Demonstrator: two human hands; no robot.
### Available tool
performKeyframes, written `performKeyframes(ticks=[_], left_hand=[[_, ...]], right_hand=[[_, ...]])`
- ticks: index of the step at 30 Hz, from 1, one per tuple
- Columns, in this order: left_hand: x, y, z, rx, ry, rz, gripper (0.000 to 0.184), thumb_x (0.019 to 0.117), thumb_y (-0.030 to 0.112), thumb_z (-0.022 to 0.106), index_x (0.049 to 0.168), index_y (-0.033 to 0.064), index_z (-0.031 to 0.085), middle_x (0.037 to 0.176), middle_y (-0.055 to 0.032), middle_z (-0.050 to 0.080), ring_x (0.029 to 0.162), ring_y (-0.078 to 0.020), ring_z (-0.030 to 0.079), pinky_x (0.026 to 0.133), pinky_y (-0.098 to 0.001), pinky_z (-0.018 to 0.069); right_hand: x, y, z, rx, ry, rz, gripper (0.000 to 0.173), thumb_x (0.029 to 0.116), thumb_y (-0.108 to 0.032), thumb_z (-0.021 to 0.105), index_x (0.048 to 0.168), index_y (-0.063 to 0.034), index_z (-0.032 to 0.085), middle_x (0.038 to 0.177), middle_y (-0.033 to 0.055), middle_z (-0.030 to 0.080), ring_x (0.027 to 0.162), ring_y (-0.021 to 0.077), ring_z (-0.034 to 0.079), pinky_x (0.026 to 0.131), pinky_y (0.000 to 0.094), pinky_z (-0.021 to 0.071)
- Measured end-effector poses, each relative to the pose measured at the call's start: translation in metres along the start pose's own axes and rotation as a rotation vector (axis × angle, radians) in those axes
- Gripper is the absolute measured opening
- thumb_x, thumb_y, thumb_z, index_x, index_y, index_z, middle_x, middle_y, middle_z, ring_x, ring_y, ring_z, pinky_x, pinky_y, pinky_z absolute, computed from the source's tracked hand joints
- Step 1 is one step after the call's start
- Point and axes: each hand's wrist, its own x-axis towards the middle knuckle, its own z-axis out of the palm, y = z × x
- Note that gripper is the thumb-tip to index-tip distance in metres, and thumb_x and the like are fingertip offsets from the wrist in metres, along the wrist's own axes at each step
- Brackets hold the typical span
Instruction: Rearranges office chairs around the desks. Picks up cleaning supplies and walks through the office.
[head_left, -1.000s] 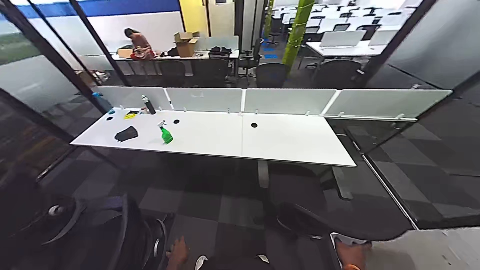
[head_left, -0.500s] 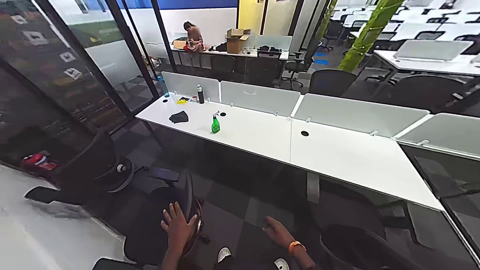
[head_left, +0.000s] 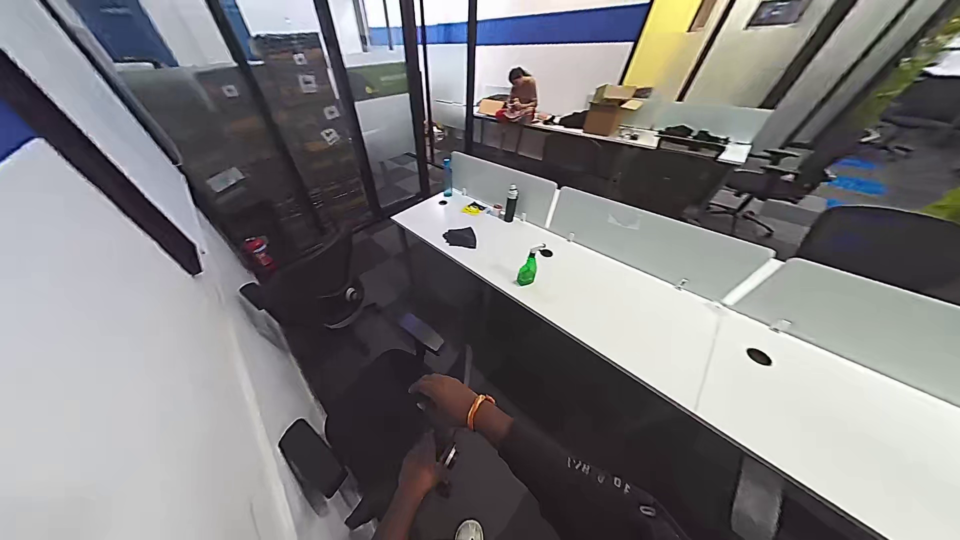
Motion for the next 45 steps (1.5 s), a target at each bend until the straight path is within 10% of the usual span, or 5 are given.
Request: performKeyframes(ticks=[5, 7, 14, 25, 45], left_hand=[[-0.017, -0.001, 0.004, 0.075, -0.029, -0.034, 0.064, 0.0875, 0.038, 0.071, 0.141, 0.0076, 0.055, 0.131, -0.0171, 0.066, 0.119, -0.0351, 0.065, 0.097, -0.0583, 0.0538], [-0.026, -0.002, 0.007, 0.092, -0.006, -0.006, 0.06, 0.0887, 0.033, 0.069, 0.142, 0.0095, 0.055, 0.135, -0.0135, 0.065, 0.12, -0.0334, 0.065, 0.098, -0.0571, 0.0535], [-0.068, -0.066, 0.024, 0.192, 0.328, -0.068, 0.049, 0.0892, 0.035, 0.072, 0.13, 0.0086, 0.068, 0.129, -0.0128, 0.07, 0.129, -0.0323, 0.06, 0.12, -0.0632, 0.0247], [-0.079, -0.064, 0.046, 0.273, 0.438, -0.193, 0.044, 0.0774, 0.026, 0.074, 0.121, 0.019, 0.074, 0.115, -0.0072, 0.075, 0.116, -0.0312, 0.067, 0.114, -0.0638, 0.0334], [0.021, 0.016, 0.019, 0.434, 0.352, 0.052, 0.042, 0.0822, 0.018, 0.072, 0.124, 0.0246, 0.074, 0.136, -0.001, 0.066, 0.136, -0.0319, 0.051, 0.117, -0.0645, 0.0253]], right_hand=[[0.033, 0.035, 0.053, -0.152, -0.247, 0.182, 0.054, 0.1038, -0.045, 0.055, 0.147, -0.0126, 0.054, 0.144, 0.0134, 0.061, 0.138, 0.0315, 0.054, 0.119, 0.058, 0.0356], [0.012, 0.059, 0.08, -0.253, -0.367, 0.316, 0.055, 0.1034, -0.053, 0.047, 0.13, -0.0079, 0.066, 0.13, 0.0184, 0.068, 0.127, 0.0372, 0.061, 0.111, 0.0646, 0.0401], [-0.003, 0.1, 0.046, -0.331, -0.295, 0.479, 0.061, 0.1059, -0.05, 0.034, 0.125, -0.0035, 0.07, 0.134, 0.017, 0.068, 0.14, 0.0352, 0.051, 0.126, 0.0641, 0.0089], [-0.062, 0.109, 0.047, -0.329, -0.221, 0.425, 0.057, 0.1078, -0.044, 0.032, 0.12, -0.0061, 0.072, 0.128, 0.0128, 0.071, 0.139, 0.0324, 0.053, 0.125, 0.0658, 0.0116], [-0.223, 0.163, 0.035, -0.183, -0.067, 0.618, 0.069, 0.1081, -0.054, 0.022, 0.122, -0.0078, 0.071, 0.129, 0.0101, 0.071, 0.137, 0.0278, 0.055, 0.126, 0.059, 0.0152]])
